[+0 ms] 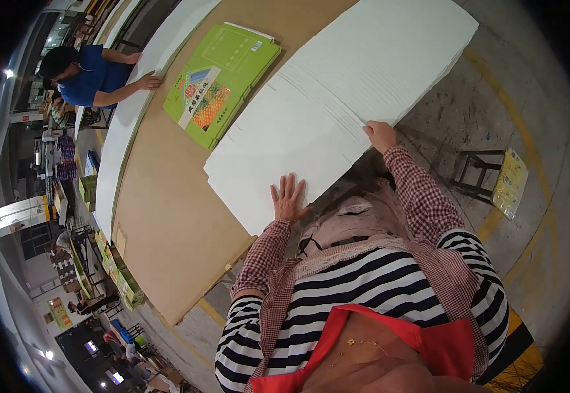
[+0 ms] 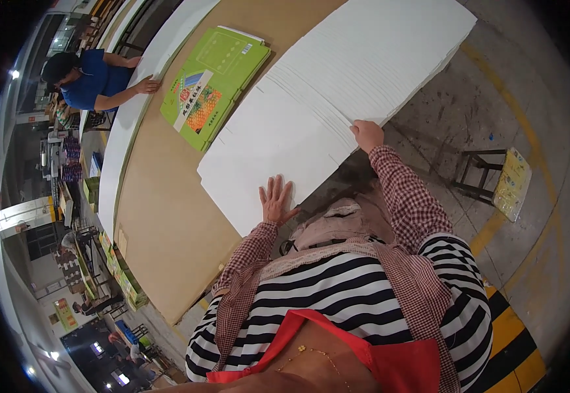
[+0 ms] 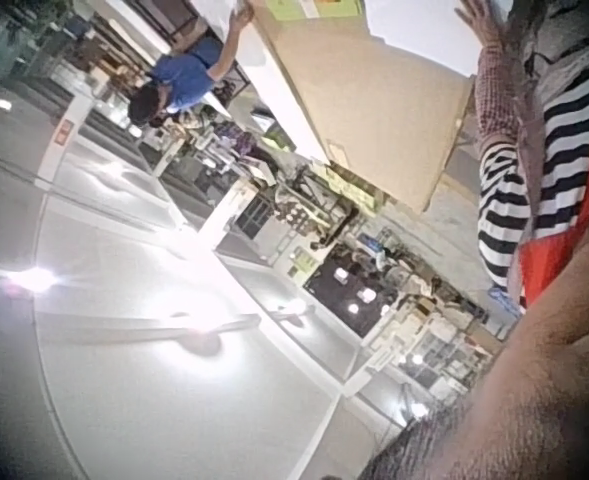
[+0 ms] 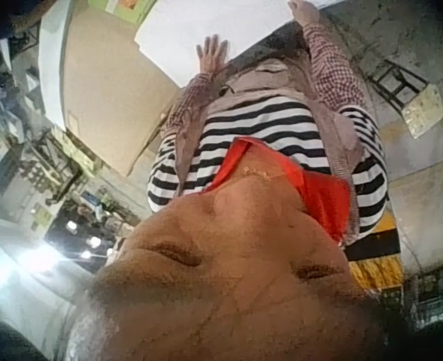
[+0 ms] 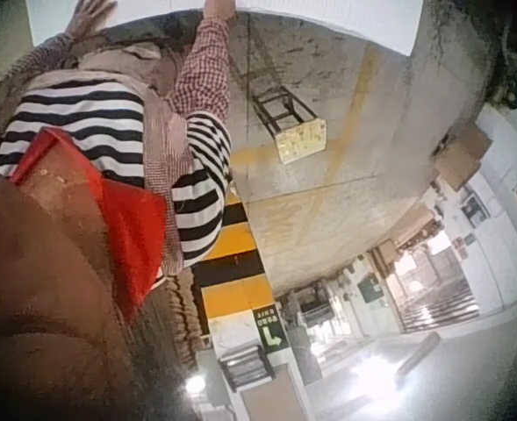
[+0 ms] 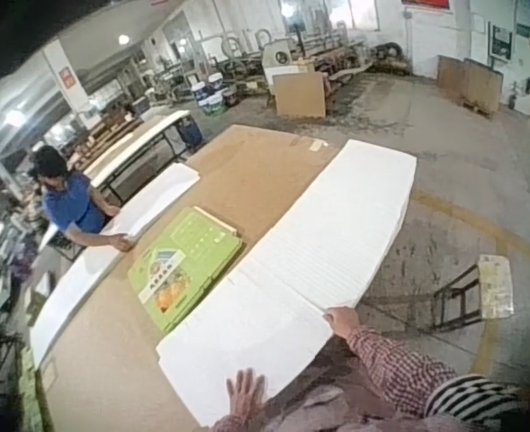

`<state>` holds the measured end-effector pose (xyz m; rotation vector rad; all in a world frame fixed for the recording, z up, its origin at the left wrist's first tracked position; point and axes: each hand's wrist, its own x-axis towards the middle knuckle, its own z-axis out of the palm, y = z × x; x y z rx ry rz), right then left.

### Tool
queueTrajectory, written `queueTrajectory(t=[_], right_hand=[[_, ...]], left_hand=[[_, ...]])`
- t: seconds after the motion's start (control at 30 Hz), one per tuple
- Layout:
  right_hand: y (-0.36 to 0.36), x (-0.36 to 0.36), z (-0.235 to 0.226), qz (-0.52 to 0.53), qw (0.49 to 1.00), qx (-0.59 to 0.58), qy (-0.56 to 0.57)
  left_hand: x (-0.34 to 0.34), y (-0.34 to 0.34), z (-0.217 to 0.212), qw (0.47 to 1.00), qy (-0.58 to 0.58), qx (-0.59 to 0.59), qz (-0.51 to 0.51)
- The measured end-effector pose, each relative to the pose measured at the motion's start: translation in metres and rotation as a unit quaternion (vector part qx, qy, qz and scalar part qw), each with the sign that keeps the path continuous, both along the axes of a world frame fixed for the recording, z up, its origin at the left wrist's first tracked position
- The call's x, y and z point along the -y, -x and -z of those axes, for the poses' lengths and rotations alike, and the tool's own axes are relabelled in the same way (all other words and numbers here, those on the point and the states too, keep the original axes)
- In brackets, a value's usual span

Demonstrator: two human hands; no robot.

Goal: Organizing and counting large stacks of folded paper inserts on a table.

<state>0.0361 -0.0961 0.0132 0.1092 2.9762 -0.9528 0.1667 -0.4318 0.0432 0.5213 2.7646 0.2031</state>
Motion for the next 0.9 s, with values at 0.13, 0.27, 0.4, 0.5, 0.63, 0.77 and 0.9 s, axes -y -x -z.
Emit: queueTrajectory(t=[0.13,0.27,0.4,0.5,0.63,0.77,0.9], right_hand=[[0.005,0.002,-0.003,-0.017,0.998,0.060,-0.013],[0.004,0.002,-0.002,-0.030,0.997,0.061,-0.029],[0.003,0.001,-0.006,-0.044,0.997,0.048,-0.042],[-0.003,0.000,-0.018,0.018,0.999,-0.019,0.026],[-0.010,0.004,-0.021,0.008,0.996,0.050,0.079],[-0.002,0.005,-0.024,0.020,0.993,0.077,0.090],[-0.003,0.003,-0.021,0.033,0.993,0.017,0.110]], left_hand=[[0.002,0.000,0.002,1.000,0.002,-0.010,0.001],[0.002,-0.001,0.001,1.000,-0.001,-0.006,0.000],[0.000,0.000,0.000,1.000,0.008,-0.004,0.004],[-0.002,0.001,0.000,1.000,0.023,-0.002,0.000],[0.000,-0.001,0.002,1.000,0.008,-0.001,-0.005],[0.000,0.000,0.002,1.000,0.000,-0.002,-0.006],[0.001,0.000,0.001,1.000,0.001,0.003,-0.009]])
